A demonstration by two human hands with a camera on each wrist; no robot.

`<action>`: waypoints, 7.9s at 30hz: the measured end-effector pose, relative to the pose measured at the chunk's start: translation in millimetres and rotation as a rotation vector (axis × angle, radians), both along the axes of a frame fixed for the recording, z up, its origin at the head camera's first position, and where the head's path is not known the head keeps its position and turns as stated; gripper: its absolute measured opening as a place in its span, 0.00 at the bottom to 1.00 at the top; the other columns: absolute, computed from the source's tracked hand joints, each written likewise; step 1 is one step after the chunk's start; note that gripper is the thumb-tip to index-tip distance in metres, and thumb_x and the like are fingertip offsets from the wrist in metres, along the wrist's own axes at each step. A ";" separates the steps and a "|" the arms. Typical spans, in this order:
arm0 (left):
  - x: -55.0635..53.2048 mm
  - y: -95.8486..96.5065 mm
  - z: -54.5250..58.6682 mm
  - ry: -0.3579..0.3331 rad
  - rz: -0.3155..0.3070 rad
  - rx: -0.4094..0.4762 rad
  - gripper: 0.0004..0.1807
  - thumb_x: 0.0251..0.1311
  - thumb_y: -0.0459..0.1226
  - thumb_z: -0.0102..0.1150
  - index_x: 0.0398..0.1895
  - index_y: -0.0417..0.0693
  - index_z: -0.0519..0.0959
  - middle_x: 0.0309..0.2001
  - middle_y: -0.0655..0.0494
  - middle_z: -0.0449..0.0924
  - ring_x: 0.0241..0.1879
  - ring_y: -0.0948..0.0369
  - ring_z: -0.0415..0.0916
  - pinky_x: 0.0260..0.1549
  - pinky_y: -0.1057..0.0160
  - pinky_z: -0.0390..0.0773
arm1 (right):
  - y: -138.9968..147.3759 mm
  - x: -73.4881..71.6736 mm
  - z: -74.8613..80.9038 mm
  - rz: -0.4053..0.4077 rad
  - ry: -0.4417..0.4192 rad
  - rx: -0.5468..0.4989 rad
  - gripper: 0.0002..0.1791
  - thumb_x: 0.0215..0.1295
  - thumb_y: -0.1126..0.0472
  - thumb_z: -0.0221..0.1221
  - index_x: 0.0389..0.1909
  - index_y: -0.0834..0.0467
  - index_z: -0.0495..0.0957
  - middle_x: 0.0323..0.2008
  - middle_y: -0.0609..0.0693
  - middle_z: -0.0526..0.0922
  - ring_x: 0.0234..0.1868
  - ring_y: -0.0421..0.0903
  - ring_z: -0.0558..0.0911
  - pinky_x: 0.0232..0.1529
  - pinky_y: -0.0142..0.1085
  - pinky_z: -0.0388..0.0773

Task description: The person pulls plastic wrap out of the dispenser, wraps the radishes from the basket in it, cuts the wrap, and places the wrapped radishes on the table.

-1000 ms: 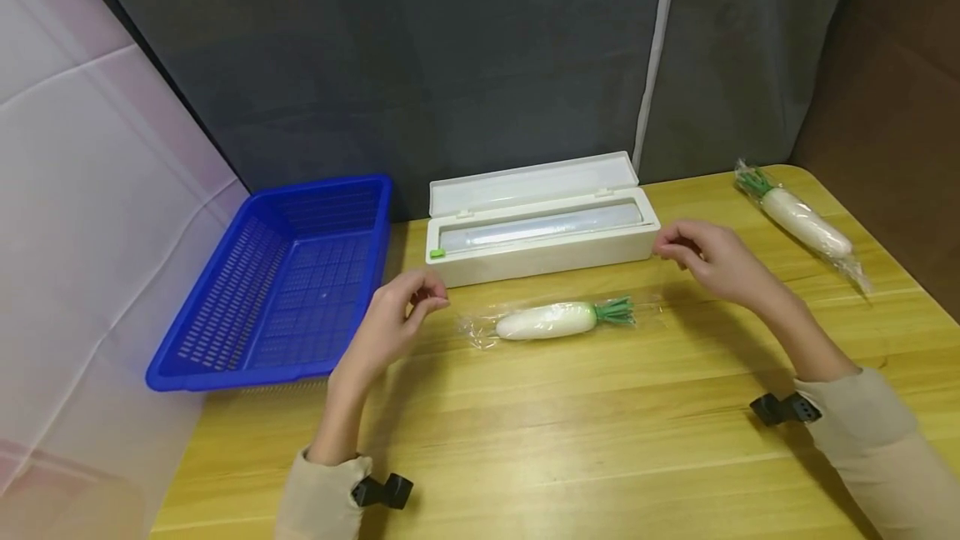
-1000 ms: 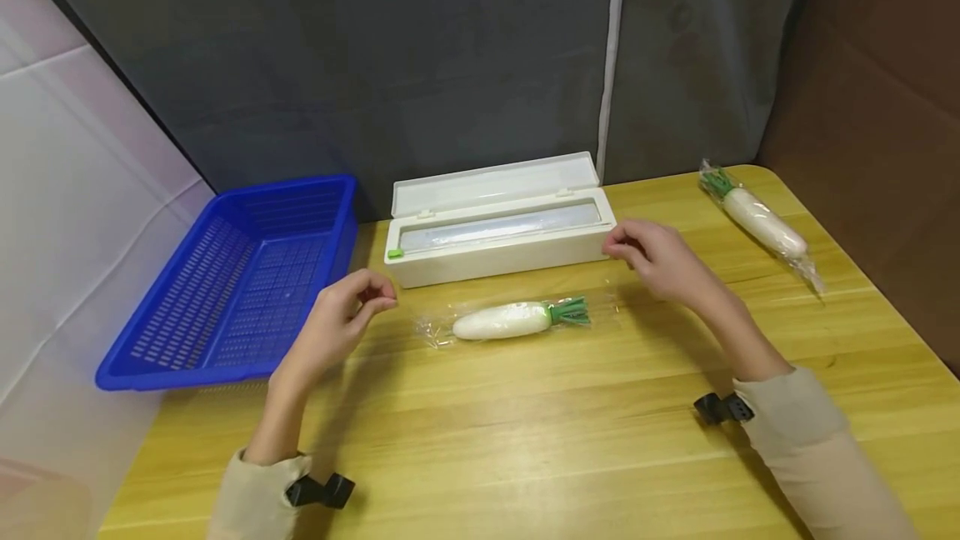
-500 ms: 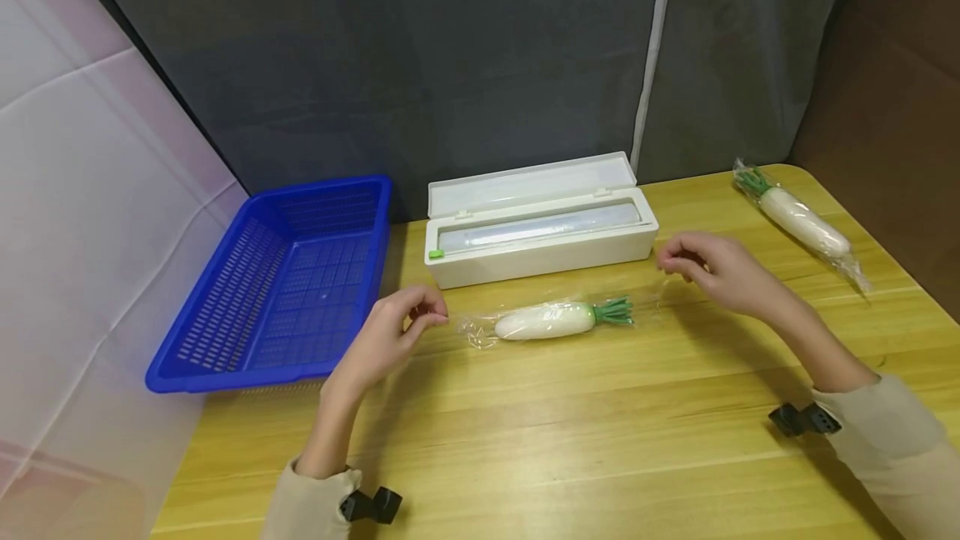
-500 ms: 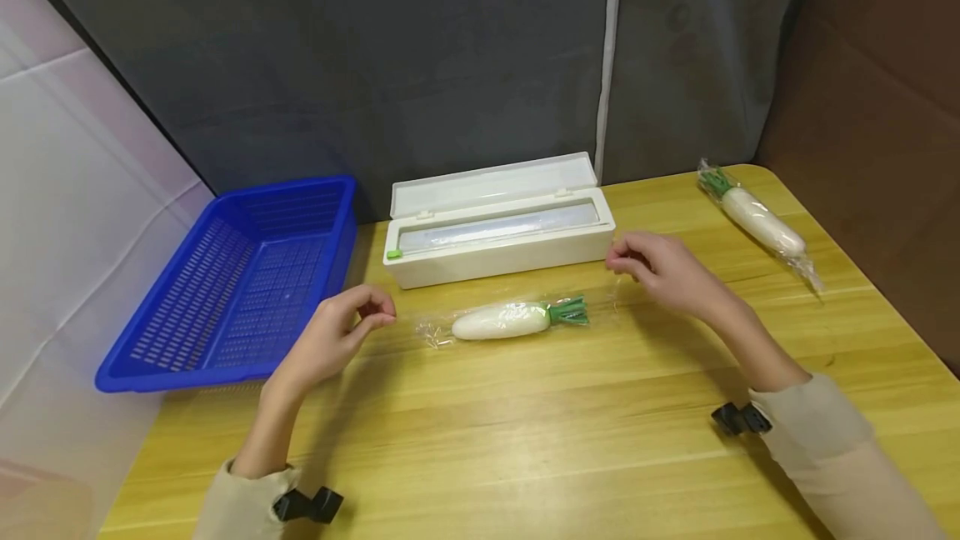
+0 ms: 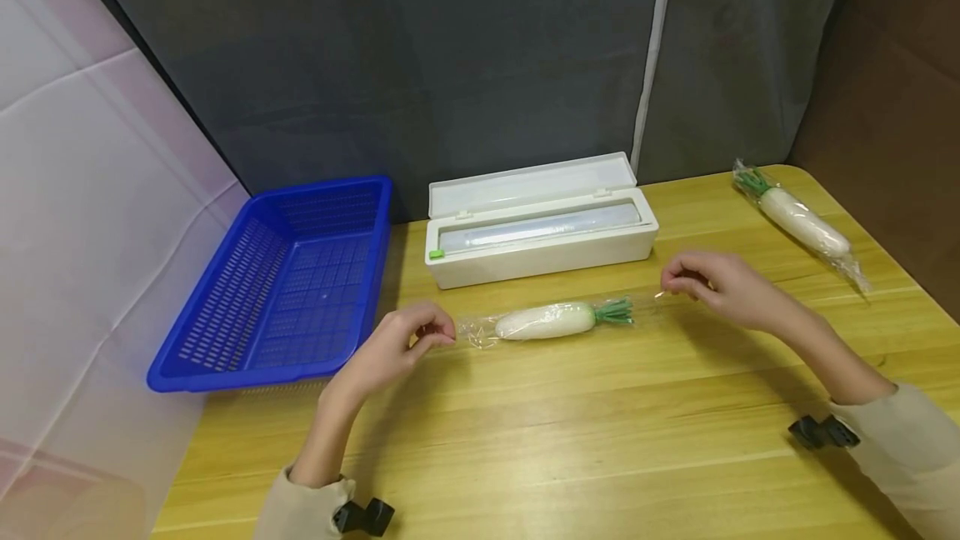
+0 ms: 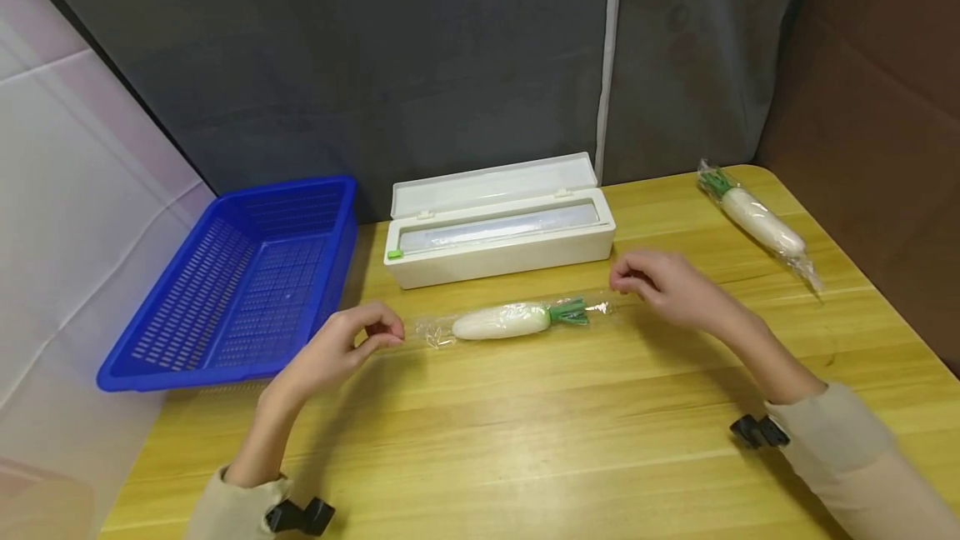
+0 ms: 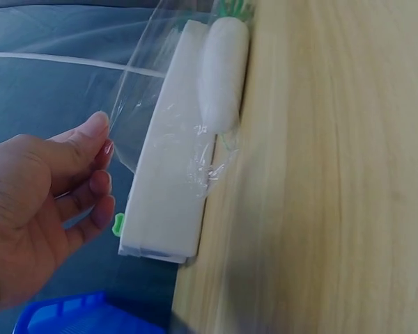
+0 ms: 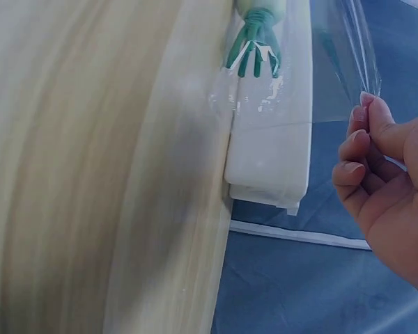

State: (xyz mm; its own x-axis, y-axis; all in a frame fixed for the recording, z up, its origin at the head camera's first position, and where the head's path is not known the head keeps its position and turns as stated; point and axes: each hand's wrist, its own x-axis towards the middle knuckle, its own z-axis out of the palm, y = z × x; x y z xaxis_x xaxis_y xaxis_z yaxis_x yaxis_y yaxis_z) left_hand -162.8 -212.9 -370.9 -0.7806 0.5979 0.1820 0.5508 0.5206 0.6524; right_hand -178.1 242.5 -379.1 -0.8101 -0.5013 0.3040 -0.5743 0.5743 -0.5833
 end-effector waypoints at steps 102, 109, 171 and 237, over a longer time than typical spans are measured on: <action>-31.0 24.6 -36.6 0.267 0.094 -0.187 0.16 0.65 0.36 0.67 0.54 0.42 0.83 0.51 0.46 0.80 0.53 0.49 0.77 0.53 0.49 0.78 | -22.6 -21.4 -24.1 -0.133 -0.059 0.057 0.05 0.72 0.63 0.61 0.43 0.61 0.80 0.39 0.51 0.82 0.40 0.48 0.79 0.41 0.45 0.78; -36.6 37.6 -39.0 0.310 0.076 -0.192 0.21 0.63 0.38 0.69 0.57 0.42 0.81 0.56 0.45 0.79 0.59 0.48 0.73 0.61 0.45 0.70 | -33.1 -24.8 -27.9 -0.059 -0.082 0.062 0.12 0.67 0.61 0.66 0.47 0.62 0.81 0.45 0.55 0.83 0.49 0.54 0.80 0.52 0.53 0.76; -47.4 51.0 0.7 0.052 -0.044 0.051 0.10 0.68 0.28 0.59 0.49 0.37 0.86 0.31 0.52 0.80 0.29 0.53 0.74 0.27 0.64 0.74 | -12.9 -23.1 50.0 0.070 -0.157 -0.211 0.24 0.64 0.70 0.66 0.61 0.61 0.80 0.35 0.49 0.89 0.34 0.43 0.85 0.34 0.29 0.78; -30.7 50.0 43.0 0.279 0.199 0.834 0.06 0.49 0.17 0.71 0.30 0.29 0.87 0.32 0.42 0.87 0.33 0.58 0.85 0.33 0.67 0.82 | -21.0 -19.8 59.5 -0.100 -0.023 -0.927 0.08 0.59 0.80 0.64 0.40 0.77 0.83 0.35 0.53 0.89 0.30 0.44 0.85 0.35 0.29 0.83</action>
